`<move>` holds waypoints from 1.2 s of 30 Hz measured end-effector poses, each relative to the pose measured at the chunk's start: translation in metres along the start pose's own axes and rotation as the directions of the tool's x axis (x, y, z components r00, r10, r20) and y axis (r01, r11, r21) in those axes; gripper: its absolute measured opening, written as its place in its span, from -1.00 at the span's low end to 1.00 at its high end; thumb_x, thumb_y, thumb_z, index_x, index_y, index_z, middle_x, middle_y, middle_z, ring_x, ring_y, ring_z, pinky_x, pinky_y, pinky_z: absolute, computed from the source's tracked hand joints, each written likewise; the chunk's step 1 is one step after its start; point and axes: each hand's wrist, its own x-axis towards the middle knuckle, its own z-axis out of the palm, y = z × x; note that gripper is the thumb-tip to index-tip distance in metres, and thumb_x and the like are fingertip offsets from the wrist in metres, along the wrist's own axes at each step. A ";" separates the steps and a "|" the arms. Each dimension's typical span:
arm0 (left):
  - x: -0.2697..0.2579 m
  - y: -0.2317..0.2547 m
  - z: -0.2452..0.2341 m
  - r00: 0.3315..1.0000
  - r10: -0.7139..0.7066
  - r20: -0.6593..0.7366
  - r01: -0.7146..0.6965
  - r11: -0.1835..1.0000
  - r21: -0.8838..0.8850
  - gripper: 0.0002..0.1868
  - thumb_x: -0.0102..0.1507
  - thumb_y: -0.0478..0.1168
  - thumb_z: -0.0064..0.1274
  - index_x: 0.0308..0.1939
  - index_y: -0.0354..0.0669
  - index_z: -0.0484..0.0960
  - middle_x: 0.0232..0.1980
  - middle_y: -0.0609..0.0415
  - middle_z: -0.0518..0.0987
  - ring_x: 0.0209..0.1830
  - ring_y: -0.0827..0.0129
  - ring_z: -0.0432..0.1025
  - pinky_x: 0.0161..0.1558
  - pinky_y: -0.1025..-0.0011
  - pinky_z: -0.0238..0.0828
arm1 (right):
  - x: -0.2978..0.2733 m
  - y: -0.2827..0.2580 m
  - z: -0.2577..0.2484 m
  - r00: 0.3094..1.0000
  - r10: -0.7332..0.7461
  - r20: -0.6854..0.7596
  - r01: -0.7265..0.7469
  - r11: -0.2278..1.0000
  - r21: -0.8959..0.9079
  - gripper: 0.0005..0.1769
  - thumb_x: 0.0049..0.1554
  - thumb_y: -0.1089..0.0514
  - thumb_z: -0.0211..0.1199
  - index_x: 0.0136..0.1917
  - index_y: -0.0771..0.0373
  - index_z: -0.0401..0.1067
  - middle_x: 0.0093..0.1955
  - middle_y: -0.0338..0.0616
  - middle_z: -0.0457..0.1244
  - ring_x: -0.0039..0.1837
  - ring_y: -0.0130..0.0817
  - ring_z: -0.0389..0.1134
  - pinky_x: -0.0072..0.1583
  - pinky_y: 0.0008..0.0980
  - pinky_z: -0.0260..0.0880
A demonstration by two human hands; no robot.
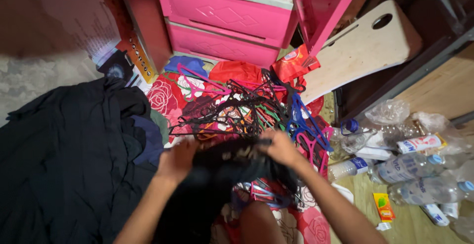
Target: The person picks up shirts from a bed, fits them onto plastic hangers, and hangs them on a rail inside a pink wardrobe.
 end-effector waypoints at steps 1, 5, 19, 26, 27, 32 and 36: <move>0.007 0.003 -0.018 0.997 -0.015 -0.076 0.013 1.000 -0.025 -0.58 0.26 -0.30 -0.06 0.20 0.07 0.46 0.09 0.02 0.58 0.02 0.07 0.51 -0.16 0.04 0.51 | 0.006 -0.013 -0.014 0.988 -0.077 -0.136 0.070 0.996 -0.061 -0.82 -0.06 0.20 0.40 -0.16 0.28 0.55 -0.15 0.01 0.34 -0.02 -0.11 0.39 0.07 -0.22 0.37; 0.030 0.038 -0.130 0.822 -0.022 -0.569 -0.130 0.966 -0.225 -0.59 0.25 -0.47 -0.13 0.14 -0.10 0.57 0.02 -0.10 0.61 0.05 -0.01 0.50 0.06 0.08 0.48 | 0.024 -0.076 -0.082 0.650 -0.468 -0.598 0.428 0.877 -0.220 -0.64 -0.02 0.44 0.22 0.09 0.33 0.43 0.19 0.09 0.31 0.33 0.02 0.32 0.40 -0.13 0.27; -0.006 0.008 0.088 0.812 0.151 0.563 0.004 0.964 -0.264 -0.66 0.18 -0.26 -0.02 0.02 0.02 0.67 0.11 -0.10 0.62 0.12 -0.04 0.51 0.10 0.05 0.46 | -0.043 0.077 0.063 0.918 0.259 0.301 -0.194 0.954 -0.230 -0.46 -0.06 0.15 0.19 0.22 0.17 0.51 0.05 0.25 0.39 0.16 0.10 0.43 0.23 -0.08 0.39; 0.010 0.034 0.052 0.916 0.186 0.357 -0.040 0.924 -0.380 -0.67 0.15 -0.15 0.08 -0.01 -0.10 0.59 -0.03 -0.15 0.63 0.04 -0.11 0.50 0.04 -0.02 0.43 | -0.034 0.059 0.034 0.928 0.149 0.341 -0.128 0.988 -0.085 -0.19 0.04 -0.13 0.50 0.34 0.30 0.22 0.19 0.22 0.31 0.23 0.04 0.36 0.26 -0.09 0.34; 0.017 0.040 0.042 0.919 0.238 0.315 -0.115 0.924 -0.365 -0.66 0.13 -0.16 0.10 -0.03 -0.14 0.59 -0.03 -0.18 0.63 0.03 -0.13 0.50 0.02 -0.03 0.43 | -0.029 0.053 0.025 0.926 0.124 0.356 -0.075 0.986 -0.147 -0.29 0.05 -0.13 0.46 0.30 0.26 0.30 0.14 0.19 0.34 0.20 0.02 0.39 0.24 -0.10 0.37; 0.102 0.077 -0.060 0.949 0.208 -0.239 -0.250 0.955 -0.159 -0.72 0.30 -0.26 -0.10 0.06 -0.23 0.55 -0.16 -0.23 0.63 -0.14 -0.12 0.56 -0.15 -0.06 0.47 | 0.043 -0.013 -0.091 0.982 0.054 -0.179 -0.124 0.904 -0.409 -0.66 0.15 0.29 0.11 0.17 0.21 0.52 -0.10 0.09 0.38 -0.07 -0.01 0.44 -0.04 -0.09 0.46; 0.121 0.102 -0.141 0.629 0.127 -0.767 -0.507 0.815 -0.282 -0.61 0.30 -0.30 -0.06 0.21 -0.25 0.55 0.17 -0.17 0.59 0.19 -0.07 0.46 0.18 0.06 0.41 | 0.033 -0.062 -0.161 0.632 -0.340 -0.696 0.390 0.916 -0.094 -0.66 0.27 0.47 0.24 0.30 0.36 0.42 0.17 0.03 0.36 0.23 -0.11 0.42 0.31 -0.24 0.43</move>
